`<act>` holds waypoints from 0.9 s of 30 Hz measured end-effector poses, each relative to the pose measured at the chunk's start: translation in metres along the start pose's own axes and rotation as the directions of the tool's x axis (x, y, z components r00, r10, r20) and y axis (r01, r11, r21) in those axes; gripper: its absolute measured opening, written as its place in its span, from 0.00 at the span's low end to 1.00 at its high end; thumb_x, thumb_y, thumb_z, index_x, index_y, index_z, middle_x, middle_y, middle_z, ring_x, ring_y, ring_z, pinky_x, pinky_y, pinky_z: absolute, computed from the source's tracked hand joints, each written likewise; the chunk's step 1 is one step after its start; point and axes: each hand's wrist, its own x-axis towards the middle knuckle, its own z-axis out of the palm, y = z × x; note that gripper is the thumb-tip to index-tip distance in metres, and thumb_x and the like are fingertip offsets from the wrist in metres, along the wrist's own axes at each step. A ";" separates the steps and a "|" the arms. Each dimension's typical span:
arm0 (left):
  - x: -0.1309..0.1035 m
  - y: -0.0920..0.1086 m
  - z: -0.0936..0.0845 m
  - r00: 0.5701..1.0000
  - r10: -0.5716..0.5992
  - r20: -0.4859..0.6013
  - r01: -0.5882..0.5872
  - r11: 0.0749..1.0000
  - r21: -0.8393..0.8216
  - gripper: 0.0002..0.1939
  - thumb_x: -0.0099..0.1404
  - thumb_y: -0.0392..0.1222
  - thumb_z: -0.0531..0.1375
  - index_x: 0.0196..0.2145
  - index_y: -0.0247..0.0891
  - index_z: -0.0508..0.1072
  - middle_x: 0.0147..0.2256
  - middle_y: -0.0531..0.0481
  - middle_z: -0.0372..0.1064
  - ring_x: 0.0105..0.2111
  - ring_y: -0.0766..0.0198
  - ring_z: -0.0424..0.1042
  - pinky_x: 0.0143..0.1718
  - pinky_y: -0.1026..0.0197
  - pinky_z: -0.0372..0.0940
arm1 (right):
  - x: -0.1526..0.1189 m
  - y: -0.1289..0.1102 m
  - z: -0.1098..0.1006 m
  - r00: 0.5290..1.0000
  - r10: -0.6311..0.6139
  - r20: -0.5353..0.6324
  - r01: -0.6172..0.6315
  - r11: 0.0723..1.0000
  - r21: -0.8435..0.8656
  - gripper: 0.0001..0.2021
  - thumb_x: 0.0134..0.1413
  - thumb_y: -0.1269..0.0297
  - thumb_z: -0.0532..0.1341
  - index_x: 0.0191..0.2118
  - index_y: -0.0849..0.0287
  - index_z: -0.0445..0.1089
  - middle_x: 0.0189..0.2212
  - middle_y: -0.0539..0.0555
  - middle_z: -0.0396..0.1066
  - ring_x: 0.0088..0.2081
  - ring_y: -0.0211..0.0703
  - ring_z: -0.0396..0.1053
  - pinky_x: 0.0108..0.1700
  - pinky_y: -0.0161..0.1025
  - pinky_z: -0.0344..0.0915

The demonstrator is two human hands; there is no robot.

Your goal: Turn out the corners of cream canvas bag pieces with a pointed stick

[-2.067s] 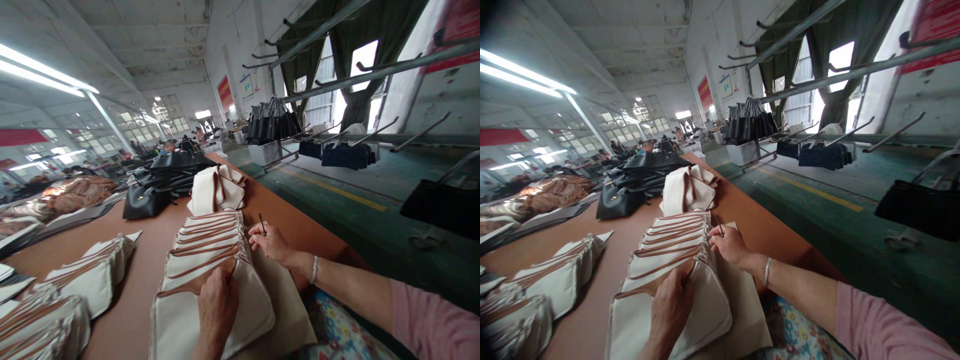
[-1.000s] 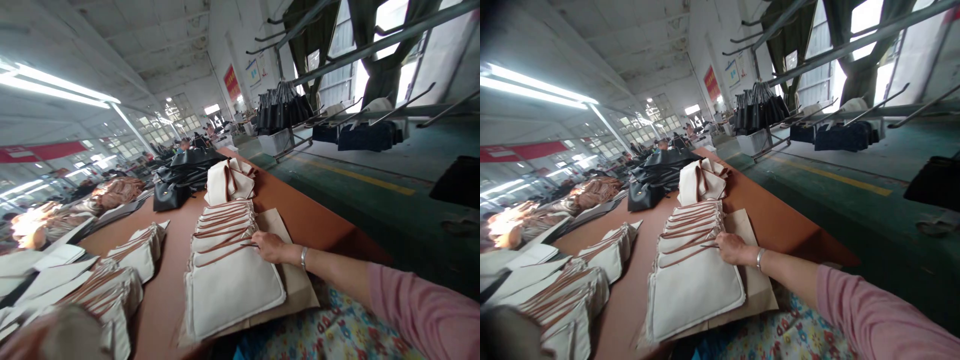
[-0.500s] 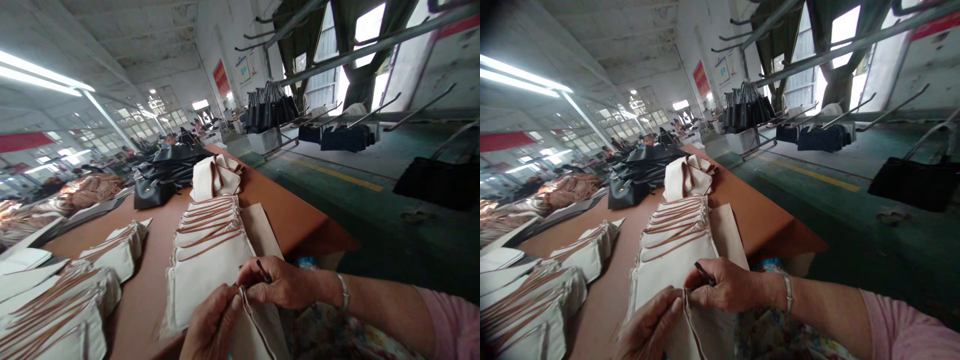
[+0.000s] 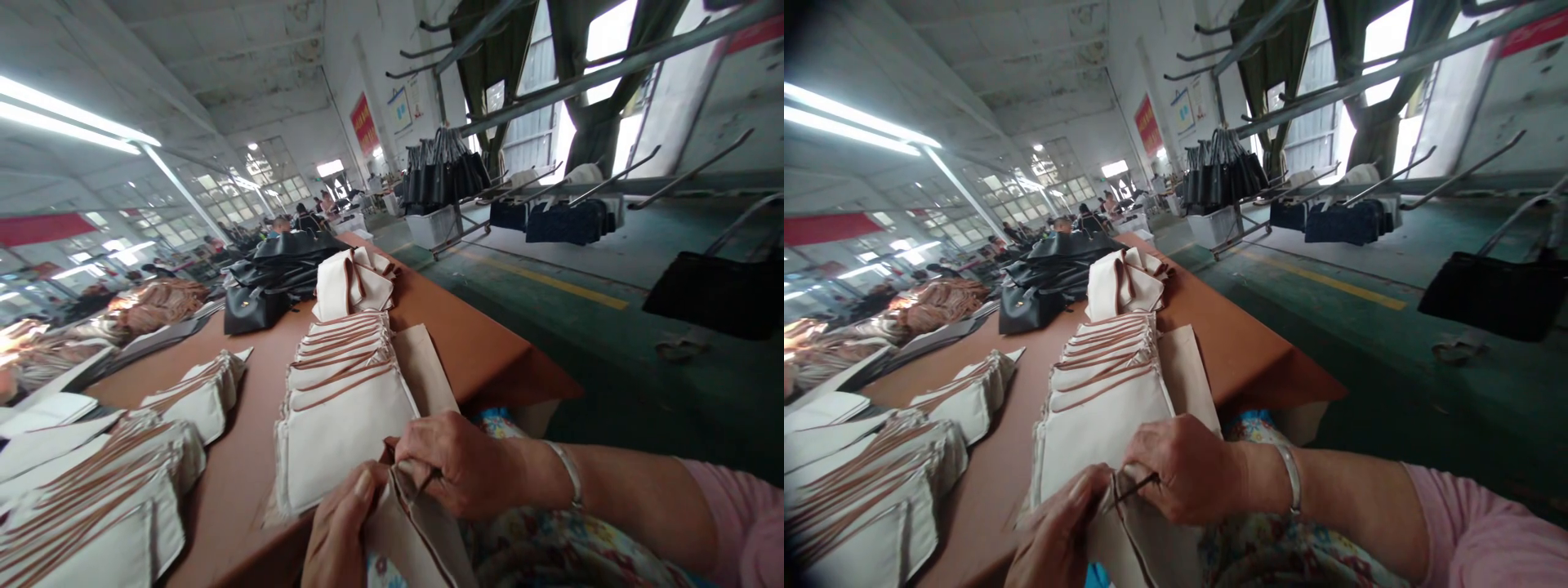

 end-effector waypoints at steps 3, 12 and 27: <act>-0.002 0.004 0.005 0.962 -0.192 0.192 0.234 0.945 -0.230 0.12 0.57 0.48 0.63 0.26 0.35 0.77 0.22 0.50 0.68 0.24 0.63 0.65 0.27 0.64 0.62 | 0.000 -0.008 -0.007 0.959 0.279 0.051 -0.283 0.928 0.244 0.06 0.54 0.66 0.56 0.31 0.62 0.67 0.21 0.48 0.61 0.24 0.34 0.58 0.27 0.32 0.56; -0.023 0.017 0.006 0.960 -0.244 0.141 0.262 0.956 -0.130 0.13 0.50 0.47 0.69 0.26 0.35 0.74 0.20 0.54 0.65 0.19 0.70 0.60 0.21 0.69 0.52 | -0.002 -0.031 -0.013 0.866 0.463 0.188 -0.479 0.660 0.578 0.08 0.53 0.64 0.59 0.28 0.64 0.66 0.18 0.43 0.52 0.20 0.29 0.47 0.20 0.28 0.45; -0.019 0.011 0.009 0.938 -0.296 0.182 0.330 0.923 -0.197 0.14 0.55 0.48 0.66 0.24 0.35 0.70 0.18 0.56 0.59 0.18 0.71 0.55 0.20 0.70 0.50 | -0.015 -0.030 -0.007 0.911 0.380 0.161 -0.407 0.765 0.498 0.10 0.57 0.62 0.58 0.30 0.64 0.66 0.20 0.44 0.53 0.23 0.30 0.48 0.23 0.30 0.45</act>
